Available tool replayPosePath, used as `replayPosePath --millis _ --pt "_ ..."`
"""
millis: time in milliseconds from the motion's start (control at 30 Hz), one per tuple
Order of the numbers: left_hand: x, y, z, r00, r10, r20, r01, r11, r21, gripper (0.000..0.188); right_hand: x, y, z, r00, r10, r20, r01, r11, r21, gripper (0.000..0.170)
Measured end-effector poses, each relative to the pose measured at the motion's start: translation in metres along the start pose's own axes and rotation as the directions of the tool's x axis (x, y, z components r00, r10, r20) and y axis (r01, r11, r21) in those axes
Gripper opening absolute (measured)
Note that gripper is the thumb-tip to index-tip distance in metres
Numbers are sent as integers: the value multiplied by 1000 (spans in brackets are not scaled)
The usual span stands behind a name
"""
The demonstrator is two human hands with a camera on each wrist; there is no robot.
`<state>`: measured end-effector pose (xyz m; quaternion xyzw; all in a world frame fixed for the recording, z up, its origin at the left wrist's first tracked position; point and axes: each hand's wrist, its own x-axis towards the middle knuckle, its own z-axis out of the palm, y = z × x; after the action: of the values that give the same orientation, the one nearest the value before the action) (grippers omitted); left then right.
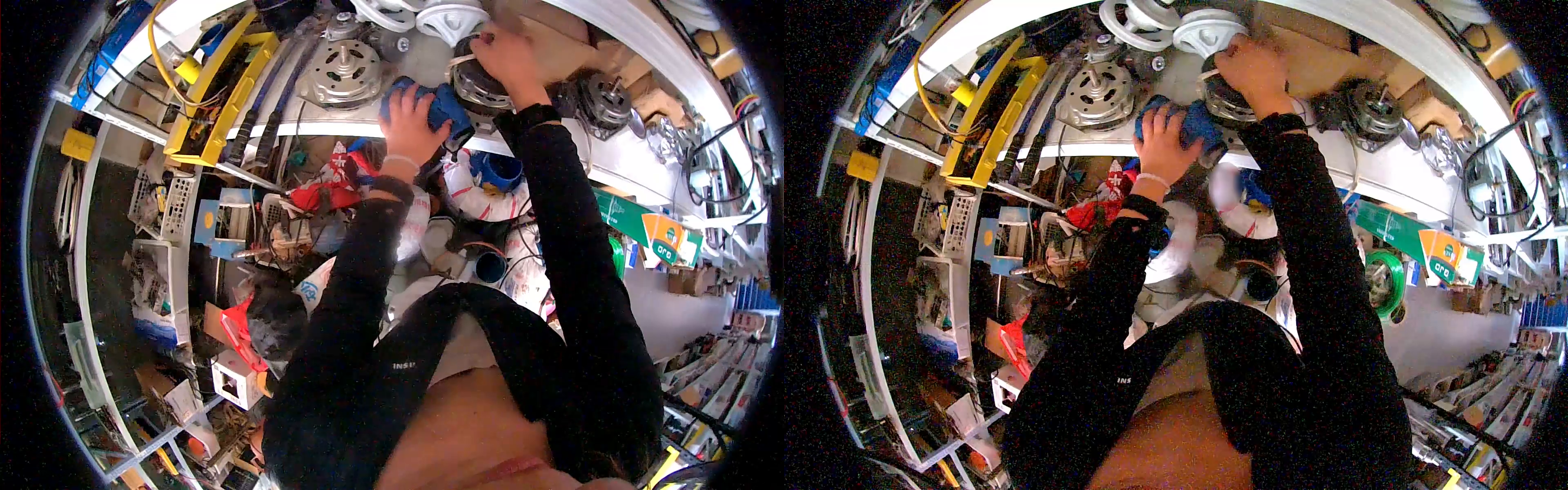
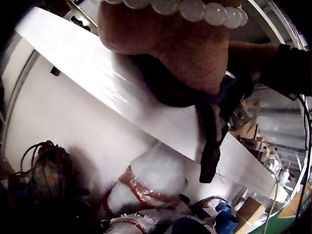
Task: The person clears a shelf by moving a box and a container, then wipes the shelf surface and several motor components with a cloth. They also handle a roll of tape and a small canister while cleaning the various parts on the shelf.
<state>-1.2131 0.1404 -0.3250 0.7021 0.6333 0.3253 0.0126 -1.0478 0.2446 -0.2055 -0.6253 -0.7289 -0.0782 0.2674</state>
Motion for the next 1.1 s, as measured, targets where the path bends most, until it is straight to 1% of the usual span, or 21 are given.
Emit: replayPosePath --millis 33,133,167,267,367,400,467,567,667,733,833,900,967,1067,1100 --pt "-1 -1 3 1000 4 -4 -4 1000 14 61 -2 -1 -5 999 30 30 -30 999 29 30" --pt "0 1 0 1000 0 25 0 1000 31 61 -3 -3 1 1000 29 -7 -29 999 22 30" --pt "1 0 1 1000 5 18 -6 999 43 61 -2 -5 1 999 46 9 -46 998 31 30" --pt "0 -2 2 1000 7 19 -8 1000 28 61 7 1 14 998 5 -66 -5 1000 -1 33" --pt "1 -2 3 1000 11 10 -11 999 33 61 21 5 8 992 -84 92 88 995 -46 36" --pt "1 -2 2 1000 12 8 -12 999 31 61 23 5 2 978 -96 188 108 992 -58 38" --pt "-1 -1 1 1000 17 6 -18 1000 24 60 28 2 -11 921 -107 374 146 986 -79 42" --pt "-1 -1 -2 1000 19 15 -19 1000 21 59 15 -6 -18 967 11 253 18 994 -112 42" --pt "-2 -3 -1 1000 24 1 -24 1000 -1 59 10 0 -23 955 -140 260 162 985 -63 40" --pt "-3 -4 -1 1000 22 -5 -22 1000 -13 58 3 -2 -36 937 -180 301 209 975 -69 39" --pt "-4 -5 -2 1000 23 -5 -23 999 -37 57 5 -5 -55 895 -172 411 209 977 -47 40" --pt "-2 -5 -3 999 31 -7 -32 998 -55 57 7 1 -58 890 -140 435 179 983 -50 41" --pt "-2 -7 -3 999 41 -8 -41 997 -66 57 5 6 -57 910 -104 401 143 987 -68 40" --pt "-2 -6 -6 1000 25 -5 -25 996 -85 57 5 17 -62 888 -152 433 155 988 30 43" --pt "-3 -7 -5 1000 23 1 -22 997 -77 57 3 25 -62 888 -198 415 185 980 70 43"
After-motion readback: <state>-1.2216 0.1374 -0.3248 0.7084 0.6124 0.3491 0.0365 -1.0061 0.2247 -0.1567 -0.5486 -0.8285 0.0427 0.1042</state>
